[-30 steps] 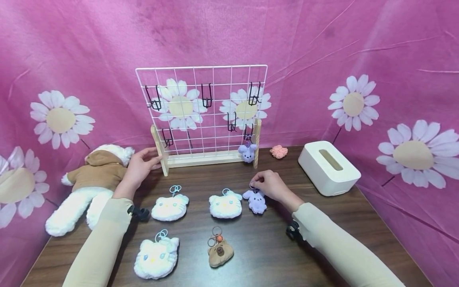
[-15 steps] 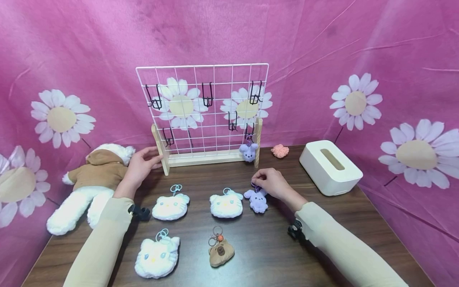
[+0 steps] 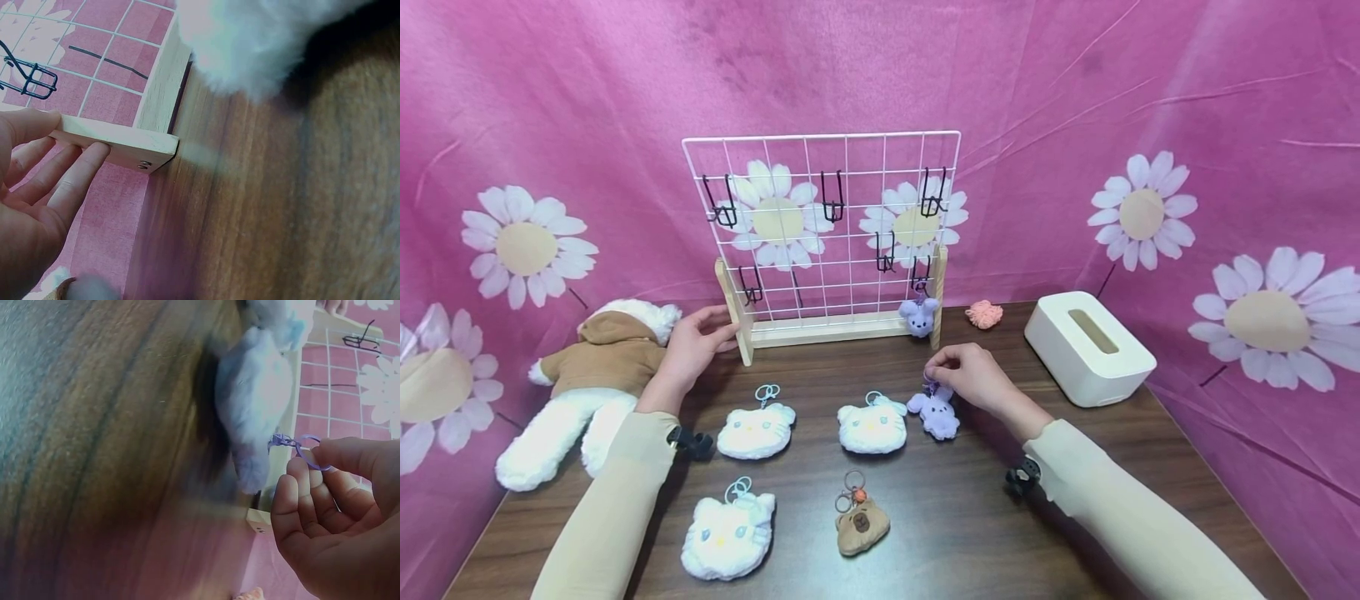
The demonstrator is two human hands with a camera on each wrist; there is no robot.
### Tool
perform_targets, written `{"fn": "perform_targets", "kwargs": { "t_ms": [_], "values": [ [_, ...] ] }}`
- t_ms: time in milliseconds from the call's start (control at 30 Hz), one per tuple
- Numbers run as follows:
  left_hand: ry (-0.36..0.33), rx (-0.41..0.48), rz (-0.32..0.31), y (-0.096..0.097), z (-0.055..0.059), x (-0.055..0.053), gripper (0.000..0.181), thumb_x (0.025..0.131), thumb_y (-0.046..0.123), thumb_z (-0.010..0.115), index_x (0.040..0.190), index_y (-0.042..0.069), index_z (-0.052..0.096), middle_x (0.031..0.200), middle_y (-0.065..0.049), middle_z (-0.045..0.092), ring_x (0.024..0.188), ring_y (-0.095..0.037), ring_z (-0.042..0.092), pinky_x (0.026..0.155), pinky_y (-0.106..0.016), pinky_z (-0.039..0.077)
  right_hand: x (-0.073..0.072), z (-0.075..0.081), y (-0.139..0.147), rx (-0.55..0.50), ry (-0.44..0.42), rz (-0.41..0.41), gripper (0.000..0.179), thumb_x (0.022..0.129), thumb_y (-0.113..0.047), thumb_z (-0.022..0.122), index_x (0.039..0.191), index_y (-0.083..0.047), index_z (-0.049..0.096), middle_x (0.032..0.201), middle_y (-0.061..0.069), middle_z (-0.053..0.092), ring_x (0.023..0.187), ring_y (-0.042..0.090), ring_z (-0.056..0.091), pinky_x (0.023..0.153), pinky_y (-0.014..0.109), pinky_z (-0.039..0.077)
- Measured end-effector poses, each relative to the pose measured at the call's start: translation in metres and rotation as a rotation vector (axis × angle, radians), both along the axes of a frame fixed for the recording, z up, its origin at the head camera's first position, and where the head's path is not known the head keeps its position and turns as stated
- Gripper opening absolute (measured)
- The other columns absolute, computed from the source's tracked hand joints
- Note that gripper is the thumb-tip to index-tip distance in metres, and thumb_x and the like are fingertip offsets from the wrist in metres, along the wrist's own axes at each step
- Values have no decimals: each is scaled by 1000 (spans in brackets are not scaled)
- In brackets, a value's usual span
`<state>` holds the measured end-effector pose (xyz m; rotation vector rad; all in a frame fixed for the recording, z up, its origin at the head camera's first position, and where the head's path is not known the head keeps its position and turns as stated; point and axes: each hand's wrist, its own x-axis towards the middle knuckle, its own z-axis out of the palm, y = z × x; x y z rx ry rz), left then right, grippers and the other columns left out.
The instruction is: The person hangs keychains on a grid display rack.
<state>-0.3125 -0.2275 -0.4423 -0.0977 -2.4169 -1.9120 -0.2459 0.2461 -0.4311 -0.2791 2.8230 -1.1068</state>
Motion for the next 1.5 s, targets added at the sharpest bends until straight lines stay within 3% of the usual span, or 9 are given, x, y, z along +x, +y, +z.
{"fn": "perform_targets", "kwargs": {
  "t_ms": [200, 667, 1067, 1267, 1500],
  "values": [
    [-2, -6, 0, 0, 1, 0, 51, 109, 5, 72, 157, -8, 57, 153, -36, 63, 99, 0, 73, 104, -38, 71, 4, 9, -1, -19, -1, -4, 10, 105, -18, 78, 106, -12, 86, 103, 6, 84, 86, 13, 69, 76, 25, 60],
    [-7, -15, -4, -1, 2, 1, 52, 110, 6, 72, 157, -8, 56, 154, -35, 63, 103, -5, 75, 103, -36, 72, 12, 36, -3, -39, 12, 17, 11, 107, -21, 77, 109, -13, 85, 107, 7, 84, 90, 12, 71, 77, 23, 61],
    [-4, -16, -2, 0, 3, 3, 51, 110, 6, 71, 157, -7, 57, 153, -35, 63, 114, -20, 77, 98, -28, 73, 11, 46, -7, -25, 41, 38, 10, 107, -21, 78, 107, -13, 85, 104, 5, 83, 89, 12, 69, 74, 20, 60],
    [-1, -15, 0, 0, 2, 2, 51, 110, 5, 71, 157, -8, 57, 153, -35, 63, 121, -30, 76, 103, -35, 72, 10, 53, -9, -18, 53, 32, 11, 108, -20, 76, 109, -14, 85, 109, 6, 82, 93, 13, 66, 75, 19, 59],
    [6, -23, -1, 0, 2, 2, 51, 110, 5, 71, 157, -8, 57, 153, -35, 64, 120, -28, 76, 106, -41, 70, 6, 61, -13, 5, 76, 50, 12, 108, -19, 75, 110, -13, 85, 114, 7, 82, 98, 15, 66, 79, 21, 59]
  ]
}}
